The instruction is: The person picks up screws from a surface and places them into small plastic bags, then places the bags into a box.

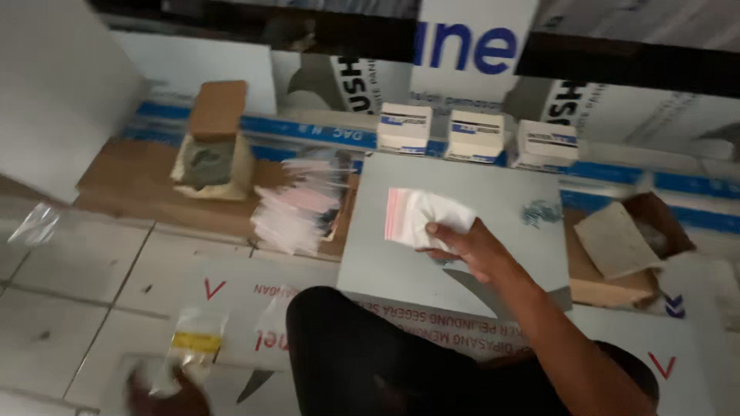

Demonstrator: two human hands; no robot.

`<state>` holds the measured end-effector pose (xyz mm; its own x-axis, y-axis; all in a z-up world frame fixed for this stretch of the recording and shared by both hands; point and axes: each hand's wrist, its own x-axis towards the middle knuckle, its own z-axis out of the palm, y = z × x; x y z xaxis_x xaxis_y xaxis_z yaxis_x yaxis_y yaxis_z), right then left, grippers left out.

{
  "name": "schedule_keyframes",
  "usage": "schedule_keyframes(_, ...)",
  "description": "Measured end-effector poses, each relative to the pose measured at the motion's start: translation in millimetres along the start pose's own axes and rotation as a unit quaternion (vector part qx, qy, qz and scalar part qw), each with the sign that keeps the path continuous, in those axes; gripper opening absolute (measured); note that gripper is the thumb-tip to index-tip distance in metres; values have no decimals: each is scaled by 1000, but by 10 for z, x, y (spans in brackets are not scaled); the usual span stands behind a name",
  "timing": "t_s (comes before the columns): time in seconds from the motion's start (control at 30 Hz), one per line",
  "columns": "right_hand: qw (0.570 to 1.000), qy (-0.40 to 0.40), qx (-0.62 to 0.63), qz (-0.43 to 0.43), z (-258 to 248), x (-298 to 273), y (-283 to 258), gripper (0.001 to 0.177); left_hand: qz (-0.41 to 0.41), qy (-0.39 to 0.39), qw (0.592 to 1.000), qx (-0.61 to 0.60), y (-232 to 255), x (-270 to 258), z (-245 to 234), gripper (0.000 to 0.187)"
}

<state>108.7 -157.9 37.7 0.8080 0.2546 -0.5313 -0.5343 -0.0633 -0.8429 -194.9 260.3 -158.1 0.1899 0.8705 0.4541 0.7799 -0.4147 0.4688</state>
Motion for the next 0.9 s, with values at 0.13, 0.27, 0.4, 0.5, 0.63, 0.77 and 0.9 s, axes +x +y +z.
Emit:
schedule_keyframes(0.13, 990, 26, -133, -34, 83, 181, -72, 60, 184, -3, 956, -228, 563, -186, -115, 35)
schedule_keyframes(0.27, 850, 94, -473, -213, 21, 562, 2, 52, 127, -80, 945, -291, 768, -520, 152, 38)
schedule_keyframes(0.4, 666, 137, -662, -317, 430, 697, 1, 67, 112, -122, 930, -327, 1255, -791, -3, 40)
schedule_keyframes(0.5, 660, 105, -694, -267, 714, 877, 339, 60, 42, -180, 934, -307, 1423, -874, -59, 42)
schedule_keyframes(0.63, 579, 96, -758, -285, 882, 1090, 862, 75, 40, -200, 929, -308, 1511, -864, -182, 35)
schedule_keyframes(0.77, 644, 0, -738, -203, 917, 942, 604, 93, 31, -226, 932, -282, 1456, -911, -163, 35)
schedule_keyframes(0.9, 695, -96, -707, -95, 771, 767, 188, 106, 127, -154, 928, -315, 1302, -938, 17, 35)
